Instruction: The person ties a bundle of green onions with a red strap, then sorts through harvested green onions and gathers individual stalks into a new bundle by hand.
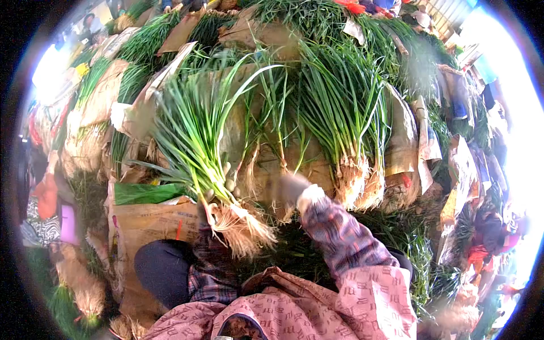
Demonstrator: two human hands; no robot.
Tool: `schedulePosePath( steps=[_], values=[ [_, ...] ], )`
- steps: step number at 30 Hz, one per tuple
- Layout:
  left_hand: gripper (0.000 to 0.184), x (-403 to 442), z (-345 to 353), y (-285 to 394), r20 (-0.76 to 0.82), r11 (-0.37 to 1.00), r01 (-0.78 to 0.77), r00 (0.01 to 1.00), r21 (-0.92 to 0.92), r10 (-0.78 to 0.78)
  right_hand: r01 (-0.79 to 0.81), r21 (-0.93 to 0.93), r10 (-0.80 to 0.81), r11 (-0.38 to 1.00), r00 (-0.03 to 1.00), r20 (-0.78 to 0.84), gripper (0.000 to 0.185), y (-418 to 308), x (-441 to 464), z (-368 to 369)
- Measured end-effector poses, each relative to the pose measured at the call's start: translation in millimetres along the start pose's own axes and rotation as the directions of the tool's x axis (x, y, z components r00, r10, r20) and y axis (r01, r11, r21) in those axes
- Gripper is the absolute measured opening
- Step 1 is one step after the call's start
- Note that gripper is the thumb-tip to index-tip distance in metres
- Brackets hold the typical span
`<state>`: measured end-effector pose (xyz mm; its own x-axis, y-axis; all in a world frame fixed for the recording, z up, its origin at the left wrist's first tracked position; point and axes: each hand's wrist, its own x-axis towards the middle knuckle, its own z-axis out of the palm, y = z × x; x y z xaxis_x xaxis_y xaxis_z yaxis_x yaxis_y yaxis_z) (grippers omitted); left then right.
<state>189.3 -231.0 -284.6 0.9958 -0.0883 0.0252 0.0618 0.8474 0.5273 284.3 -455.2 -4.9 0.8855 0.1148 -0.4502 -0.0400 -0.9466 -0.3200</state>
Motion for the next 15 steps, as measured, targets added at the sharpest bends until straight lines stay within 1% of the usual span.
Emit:
schedulePosePath(
  steps=[1, 2, 3, 4, 5, 6, 7, 8, 9, 10, 11, 12, 13, 14, 15],
  values=[
    [0.047, 2, -11, -6, 0.020, 1.000, -0.013, 1.000, 0.004, 0.013, -0.050, -0.012, 0.047, 0.999, 0.986, -0.160, 0.038, 0, 13, 1],
    [0.048, 7, -19, -12, 0.049, 1.000, -0.019, 0.999, -0.009, 0.019, -0.101, -0.102, 0.080, 0.990, 0.978, -0.193, 0.035, 1, 20, -2],
    [0.044, 21, -15, -8, 0.228, 0.995, -0.022, 0.973, -0.096, 0.044, -0.140, -0.185, 0.094, 0.973, 0.966, -0.239, 0.032, -4, 34, -8],
    [0.040, 38, -9, -4, 0.398, 0.984, -0.007, 0.914, -0.179, 0.080, -0.214, -0.228, 0.150, 0.950, 0.952, -0.267, 0.028, 10, 73, 7],
    [0.037, 42, -2, -9, 0.537, 0.963, 0.033, 0.835, -0.267, 0.120, -0.234, -0.256, 0.169, 0.938, 0.953, -0.251, 0.028, 9, 79, 9],
    [0.034, 45, 2, -14, 0.657, 0.935, 0.086, 0.734, -0.344, 0.174, -0.070, 0.186, 0.091, 0.980, 0.990, -0.107, 0.029, 17, 64, 0],
    [0.032, 45, 4, -19, 0.752, 0.900, 0.150, 0.615, -0.408, 0.238, 0.040, 0.607, -0.044, 0.794, 0.999, -0.008, 0.030, 25, 48, -8],
    [0.029, 34, 7, -21, 0.590, 0.915, 0.052, 0.779, -0.399, 0.213, -0.005, 0.660, -0.020, 0.751, 0.999, 0.029, 0.020, 23, 50, -4],
    [0.029, 23, 11, -23, 0.395, 0.937, -0.032, 0.901, -0.347, 0.177, 0.158, 0.647, -0.208, 0.746, 0.978, 0.000, 0.021, 28, 58, 8],
    [0.030, 19, 16, -22, 0.318, 0.952, -0.024, 0.940, -0.304, 0.125, 0.310, 0.636, -0.382, 0.706, 0.924, -0.027, 0.021, 37, 65, 28],
    [0.030, 18, 29, -17, 0.242, 0.966, -0.013, 0.967, -0.260, 0.078, 0.115, 0.759, -0.309, 0.641, 0.944, 0.118, 0.022, 31, 56, 28],
    [0.028, 15, 75, 14, 0.083, 0.983, 0.107, 0.992, -0.149, -0.095, -0.096, 0.829, -0.228, 0.551, 0.938, 0.260, 0.023, 25, 46, 27],
    [0.026, 12, 125, 46, -0.080, 0.963, 0.257, 0.961, -0.085, -0.264, -0.039, 0.862, -0.324, 0.505, 0.918, 0.231, 0.026, 29, 54, 50],
    [0.028, 11, 152, 55, -0.233, 0.971, 0.238, 0.945, 0.010, -0.229, -0.030, 0.808, -0.261, 0.588, 0.939, 0.225, 0.029, 25, 52, 48],
    [0.031, 10, 145, 53, -0.223, 0.965, 0.256, 0.945, 0.057, -0.237, -0.029, 0.746, -0.200, 0.665, 0.956, 0.216, 0.032, 20, 48, 46]
  ],
)
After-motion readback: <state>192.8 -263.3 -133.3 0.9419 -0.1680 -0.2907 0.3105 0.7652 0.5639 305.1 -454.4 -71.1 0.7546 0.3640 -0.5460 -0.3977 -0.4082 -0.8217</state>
